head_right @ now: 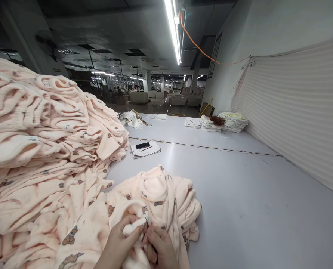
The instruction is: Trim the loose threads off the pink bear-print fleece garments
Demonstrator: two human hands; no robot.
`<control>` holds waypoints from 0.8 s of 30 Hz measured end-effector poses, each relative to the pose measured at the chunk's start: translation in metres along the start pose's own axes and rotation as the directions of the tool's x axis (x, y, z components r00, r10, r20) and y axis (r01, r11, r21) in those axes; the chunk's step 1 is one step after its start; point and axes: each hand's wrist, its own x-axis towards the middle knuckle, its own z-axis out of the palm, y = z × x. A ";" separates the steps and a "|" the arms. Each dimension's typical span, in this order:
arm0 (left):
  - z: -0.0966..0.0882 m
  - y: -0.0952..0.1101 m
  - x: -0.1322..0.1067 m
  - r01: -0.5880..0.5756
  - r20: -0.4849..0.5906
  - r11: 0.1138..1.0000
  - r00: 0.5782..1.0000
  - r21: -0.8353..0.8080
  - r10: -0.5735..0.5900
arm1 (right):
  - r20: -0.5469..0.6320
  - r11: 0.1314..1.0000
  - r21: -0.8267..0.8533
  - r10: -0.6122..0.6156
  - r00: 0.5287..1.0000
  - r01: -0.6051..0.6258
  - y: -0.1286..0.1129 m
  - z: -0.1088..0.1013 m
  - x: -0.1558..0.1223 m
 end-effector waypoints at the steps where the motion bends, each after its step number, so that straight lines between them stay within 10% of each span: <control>1: -0.001 -0.001 -0.001 -0.068 -0.020 0.995 0.997 0.070 0.070 | -0.034 0.997 -0.051 -0.058 0.998 0.056 -0.002 0.001 -0.001; 5: -0.002 -0.005 -0.005 -0.333 0.030 0.876 0.938 0.348 0.345 | -0.064 0.705 -0.622 -0.479 0.876 0.340 -0.024 0.003 -0.011; 8: -0.001 -0.004 -0.005 -0.383 0.036 0.832 0.914 0.401 0.403 | -0.007 0.468 -0.823 -0.576 0.817 0.323 -0.033 0.000 -0.015; 15: 0.000 0.003 -0.002 -0.250 0.011 0.923 0.966 0.293 0.258 | -0.073 0.965 -0.226 -0.150 0.986 0.130 -0.005 -0.011 0.003; 18: -0.001 0.003 -0.003 -0.265 0.000 0.910 0.960 0.320 0.279 | -0.100 0.902 -0.380 -0.260 0.960 0.205 -0.009 -0.007 -0.001; 24: -0.001 0.004 -0.001 -0.314 0.030 0.865 0.944 0.391 0.329 | -0.028 0.511 -0.818 -0.493 0.869 0.263 -0.039 0.001 -0.019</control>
